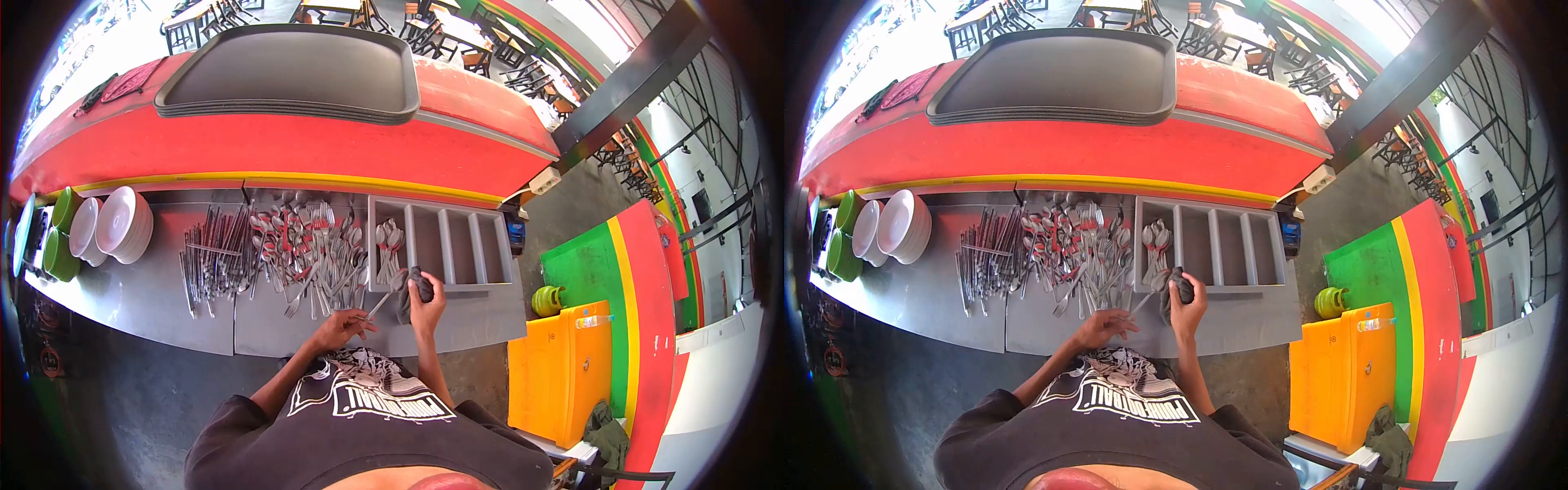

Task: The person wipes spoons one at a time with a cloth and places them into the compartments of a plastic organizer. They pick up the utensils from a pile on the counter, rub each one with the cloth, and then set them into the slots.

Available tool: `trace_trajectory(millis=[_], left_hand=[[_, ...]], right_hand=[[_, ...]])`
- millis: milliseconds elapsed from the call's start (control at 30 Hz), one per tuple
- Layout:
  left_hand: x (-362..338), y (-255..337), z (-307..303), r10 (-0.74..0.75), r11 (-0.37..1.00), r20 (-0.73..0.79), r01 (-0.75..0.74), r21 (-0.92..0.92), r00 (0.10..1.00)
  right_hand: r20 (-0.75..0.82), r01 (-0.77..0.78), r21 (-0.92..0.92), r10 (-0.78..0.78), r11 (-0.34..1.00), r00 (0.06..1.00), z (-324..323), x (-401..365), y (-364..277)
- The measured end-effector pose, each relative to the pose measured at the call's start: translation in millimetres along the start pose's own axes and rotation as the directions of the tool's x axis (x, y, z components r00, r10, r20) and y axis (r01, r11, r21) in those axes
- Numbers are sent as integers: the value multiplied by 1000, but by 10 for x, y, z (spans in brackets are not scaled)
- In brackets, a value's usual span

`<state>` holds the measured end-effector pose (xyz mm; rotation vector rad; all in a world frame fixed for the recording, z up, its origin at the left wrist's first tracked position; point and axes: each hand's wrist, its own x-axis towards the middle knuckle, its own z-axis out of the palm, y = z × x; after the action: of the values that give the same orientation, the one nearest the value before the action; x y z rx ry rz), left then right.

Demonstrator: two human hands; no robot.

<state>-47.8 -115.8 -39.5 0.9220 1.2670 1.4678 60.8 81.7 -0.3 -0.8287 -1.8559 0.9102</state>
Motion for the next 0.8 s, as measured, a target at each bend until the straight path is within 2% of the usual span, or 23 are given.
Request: trace_trajectory(millis=[67,167,267,367,433,500,533,567,633,733,800], left_hand=[[5,43,4,-1,1000,-24,0,-27,1000],[25,28,4,-13,998,-54,9,-59,998],[78,-48,-27,-4,999,-81,1,-41,997],[140,-67,-22,-21,998,-130,13,-67,991],[172,-77,-6,-56,995,-189,40,-86,980],[165,-22,-15,-29,1000,-203,29,-5,979],[163,11,-20,-15,999,-209,23,35,978],[166,-8,-39,-14,975,-220,63,213,975],[173,-112,-102,-7,831,-243,141,539,970],[175,-289,-150,13,763,-239,145,631,971],[166,-21,-63,-40,930,-208,112,349,977]], right_hand=[[-40,-32,17,32,999,999,-25,36,-5],[-12,-109,96,111,989,994,-66,55,-45],[92,-103,161,89,982,992,-96,29,-136],[332,-213,238,127,948,935,-93,-67,-172],[455,-168,257,34,952,890,-67,-112,-319],[547,-96,301,-89,949,832,5,-189,-351],[594,-98,279,-92,955,799,23,-226,-416],[595,-64,290,-128,955,793,64,-259,-426],[597,3,314,-200,950,777,137,-317,-435],[555,13,254,-157,967,817,178,-325,-416],[527,18,221,-135,975,839,170,-320,-409]])
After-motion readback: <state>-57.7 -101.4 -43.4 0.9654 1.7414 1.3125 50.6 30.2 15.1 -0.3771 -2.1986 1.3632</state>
